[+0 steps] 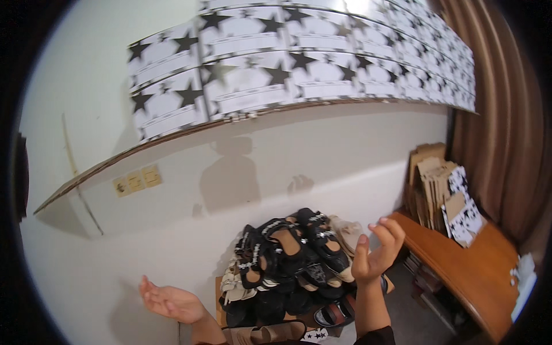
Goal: Assembling cardboard shoe boxes with a star pattern and placing them on a shelf.
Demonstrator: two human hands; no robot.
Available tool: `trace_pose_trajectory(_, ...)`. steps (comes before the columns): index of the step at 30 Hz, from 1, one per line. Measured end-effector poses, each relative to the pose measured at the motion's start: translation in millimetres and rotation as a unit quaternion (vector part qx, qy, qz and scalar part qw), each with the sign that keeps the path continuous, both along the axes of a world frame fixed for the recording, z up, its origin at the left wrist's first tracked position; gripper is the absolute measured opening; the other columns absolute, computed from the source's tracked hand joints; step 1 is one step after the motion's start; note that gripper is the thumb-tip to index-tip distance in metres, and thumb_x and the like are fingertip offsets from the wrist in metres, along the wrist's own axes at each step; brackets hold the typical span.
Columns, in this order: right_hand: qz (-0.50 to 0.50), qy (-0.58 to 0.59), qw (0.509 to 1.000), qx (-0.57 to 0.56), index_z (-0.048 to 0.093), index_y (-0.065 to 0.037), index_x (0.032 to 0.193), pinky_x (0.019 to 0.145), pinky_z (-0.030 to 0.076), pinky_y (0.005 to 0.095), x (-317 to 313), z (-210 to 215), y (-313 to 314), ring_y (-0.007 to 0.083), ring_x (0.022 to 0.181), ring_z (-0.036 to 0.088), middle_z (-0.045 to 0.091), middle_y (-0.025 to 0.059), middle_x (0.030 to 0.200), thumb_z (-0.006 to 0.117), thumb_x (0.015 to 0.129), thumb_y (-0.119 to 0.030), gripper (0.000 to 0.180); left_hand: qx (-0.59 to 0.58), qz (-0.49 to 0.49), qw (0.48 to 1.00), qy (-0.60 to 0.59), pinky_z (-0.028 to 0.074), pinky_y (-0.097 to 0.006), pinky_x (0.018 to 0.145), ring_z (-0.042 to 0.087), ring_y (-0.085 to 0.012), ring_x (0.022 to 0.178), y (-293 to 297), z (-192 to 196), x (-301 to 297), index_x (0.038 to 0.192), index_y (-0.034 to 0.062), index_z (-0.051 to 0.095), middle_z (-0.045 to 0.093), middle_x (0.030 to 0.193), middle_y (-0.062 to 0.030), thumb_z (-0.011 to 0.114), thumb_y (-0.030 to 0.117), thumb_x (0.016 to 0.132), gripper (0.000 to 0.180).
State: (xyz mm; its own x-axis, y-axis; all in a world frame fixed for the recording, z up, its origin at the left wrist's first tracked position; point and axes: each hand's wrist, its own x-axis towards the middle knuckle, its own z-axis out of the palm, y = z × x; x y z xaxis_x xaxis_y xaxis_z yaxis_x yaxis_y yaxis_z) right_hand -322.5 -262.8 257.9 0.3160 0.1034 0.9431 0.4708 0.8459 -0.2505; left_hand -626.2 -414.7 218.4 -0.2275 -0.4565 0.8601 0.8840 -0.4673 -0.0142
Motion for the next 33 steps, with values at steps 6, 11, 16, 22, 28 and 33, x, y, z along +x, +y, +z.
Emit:
trace_pose_trajectory(6,-0.078,0.010,0.988,-0.136,0.058,-0.002,0.092,0.085,0.040,0.0361,88.2,-71.1,-9.0,0.0288,0.094,0.050,0.051,0.0166,0.102,0.058,0.068,0.000,0.023,-0.215,-0.038,0.975,-0.031,0.017,-0.043,0.106,0.034,-0.0322,0.120,25.4,-74.4,58.7,0.119,-0.0045,0.037,0.037,0.125,-0.0221,0.041,0.015,0.079,0.045)
trace_pose_trajectory(11,-0.167,0.044,0.969,-0.176,0.058,-0.002,0.091,0.085,0.040,0.0352,185.9,-103.0,-16.5,0.0278,0.093,0.051,0.053,0.0156,0.100,0.058,0.070,0.001,0.021,-0.244,-0.119,0.961,-0.040,0.018,-0.044,0.105,0.034,-0.0315,0.119,63.8,-94.4,140.2,0.119,-0.0050,0.037,0.038,0.123,-0.0220,0.043,0.014,0.077,0.046)
trace_pose_trajectory(16,-0.200,0.070,0.958,-0.192,0.058,-0.001,0.092,0.087,0.039,0.0354,296.5,-107.5,-33.2,0.0275,0.097,0.051,0.052,0.0153,0.102,0.057,0.071,0.002,0.021,-0.200,-0.165,0.965,0.020,0.026,-0.044,0.099,0.039,-0.0293,0.109,106.7,-97.6,261.9,0.112,0.0012,0.040,0.042,0.116,-0.0186,0.046,0.019,0.078,0.039)
trace_pose_trajectory(22,-0.274,0.053,0.941,-0.193,0.059,-0.002,0.092,0.087,0.040,0.0344,422.2,-121.9,-50.0,0.0274,0.096,0.052,0.053,0.0153,0.099,0.057,0.072,0.002,0.020,-0.228,-0.299,0.924,0.069,0.029,-0.044,0.098,0.040,-0.0298,0.106,151.6,-123.1,412.8,0.107,0.0012,0.040,0.042,0.113,-0.0187,0.050,0.018,0.073,0.039)
trace_pose_trajectory(28,-0.286,0.010,0.912,-0.296,0.060,-0.004,0.089,0.083,0.040,0.0366,503.8,-171.9,-16.9,0.0296,0.092,0.052,0.055,0.0139,0.094,0.060,0.071,0.000,0.018,-0.318,-0.411,0.852,0.070,0.031,-0.042,0.096,0.039,-0.0295,0.107,182.3,-138.1,530.7,0.106,0.0013,0.040,0.040,0.113,-0.0165,0.054,0.014,0.073,0.038)
trace_pose_trajectory(33,-0.288,-0.027,0.865,-0.410,0.062,-0.006,0.087,0.080,0.039,0.0383,542.9,-231.3,27.5,0.0296,0.092,0.053,0.057,0.0124,0.093,0.061,0.071,-0.007,0.016,-0.487,-0.410,0.763,0.114,0.035,-0.042,0.095,0.044,-0.0325,0.110,239.2,-178.6,609.9,0.107,-0.0002,0.046,0.045,0.112,-0.0162,0.062,0.005,0.072,0.039)
